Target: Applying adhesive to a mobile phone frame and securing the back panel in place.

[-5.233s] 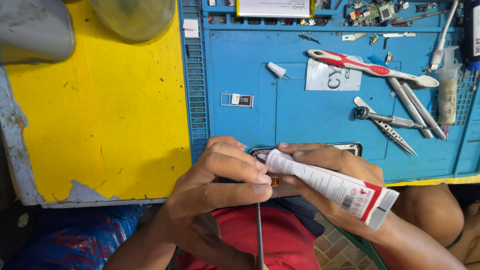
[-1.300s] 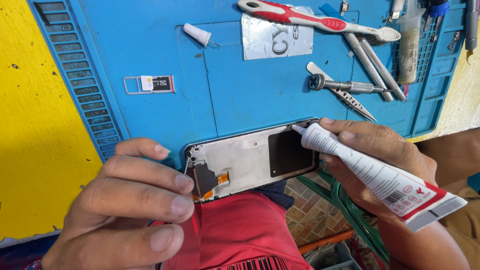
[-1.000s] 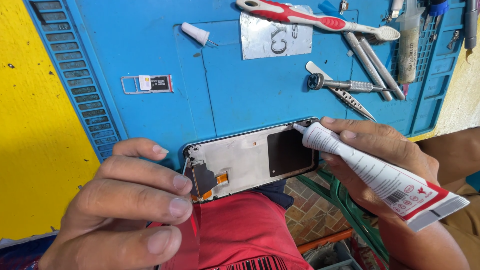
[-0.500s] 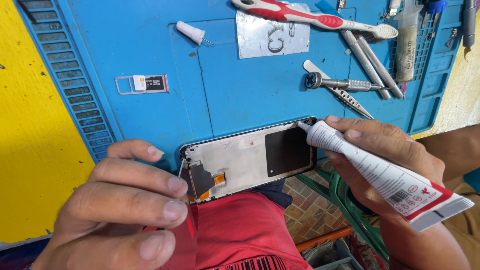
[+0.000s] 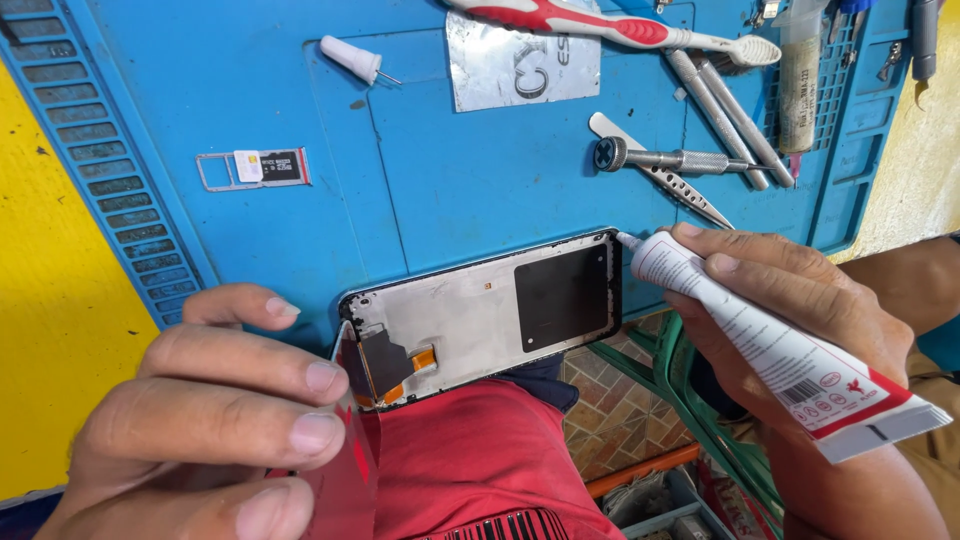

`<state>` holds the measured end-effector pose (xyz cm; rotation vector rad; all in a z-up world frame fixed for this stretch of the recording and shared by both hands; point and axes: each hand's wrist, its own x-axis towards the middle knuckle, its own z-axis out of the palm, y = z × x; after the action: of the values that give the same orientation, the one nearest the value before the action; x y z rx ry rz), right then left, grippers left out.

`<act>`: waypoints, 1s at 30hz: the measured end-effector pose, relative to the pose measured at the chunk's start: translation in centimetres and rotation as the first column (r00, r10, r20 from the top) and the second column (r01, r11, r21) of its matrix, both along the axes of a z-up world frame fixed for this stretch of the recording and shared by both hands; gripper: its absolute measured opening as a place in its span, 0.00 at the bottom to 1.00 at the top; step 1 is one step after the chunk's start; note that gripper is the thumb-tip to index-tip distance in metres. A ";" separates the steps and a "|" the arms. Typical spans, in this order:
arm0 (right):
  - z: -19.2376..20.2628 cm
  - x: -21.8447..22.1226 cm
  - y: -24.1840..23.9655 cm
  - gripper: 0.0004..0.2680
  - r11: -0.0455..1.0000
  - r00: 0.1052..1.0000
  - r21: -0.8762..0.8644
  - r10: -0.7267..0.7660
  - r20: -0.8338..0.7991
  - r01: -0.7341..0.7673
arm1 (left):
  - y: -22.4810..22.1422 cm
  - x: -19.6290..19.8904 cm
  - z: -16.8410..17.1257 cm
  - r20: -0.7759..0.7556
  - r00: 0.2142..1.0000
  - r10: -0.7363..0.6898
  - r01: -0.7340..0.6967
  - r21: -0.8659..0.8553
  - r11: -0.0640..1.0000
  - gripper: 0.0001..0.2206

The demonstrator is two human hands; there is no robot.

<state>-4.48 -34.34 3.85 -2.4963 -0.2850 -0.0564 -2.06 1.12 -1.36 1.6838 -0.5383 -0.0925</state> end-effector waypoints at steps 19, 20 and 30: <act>0.3 -2.0 -0.4 0.13 0.990 0.988 0.068 -0.119 -0.095 0.125 | 0.3 -0.1 -0.6 0.031 1.000 -0.002 0.002 -0.016 1.000 0.06; 0.4 -2.1 -0.4 0.13 0.988 0.984 0.063 -0.130 -0.126 0.138 | 0.4 -0.1 -0.6 0.031 0.999 -0.013 0.014 -0.021 1.000 0.07; -0.5 -3.2 0.0 0.12 0.973 0.985 0.151 -0.172 -0.027 0.174 | -0.6 0.1 -0.7 0.108 0.994 0.017 -0.010 -0.063 0.998 0.09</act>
<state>-7.73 -34.30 3.32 -2.3620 -0.0539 -0.1271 -1.95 0.53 -2.06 1.6378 -0.6052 0.0251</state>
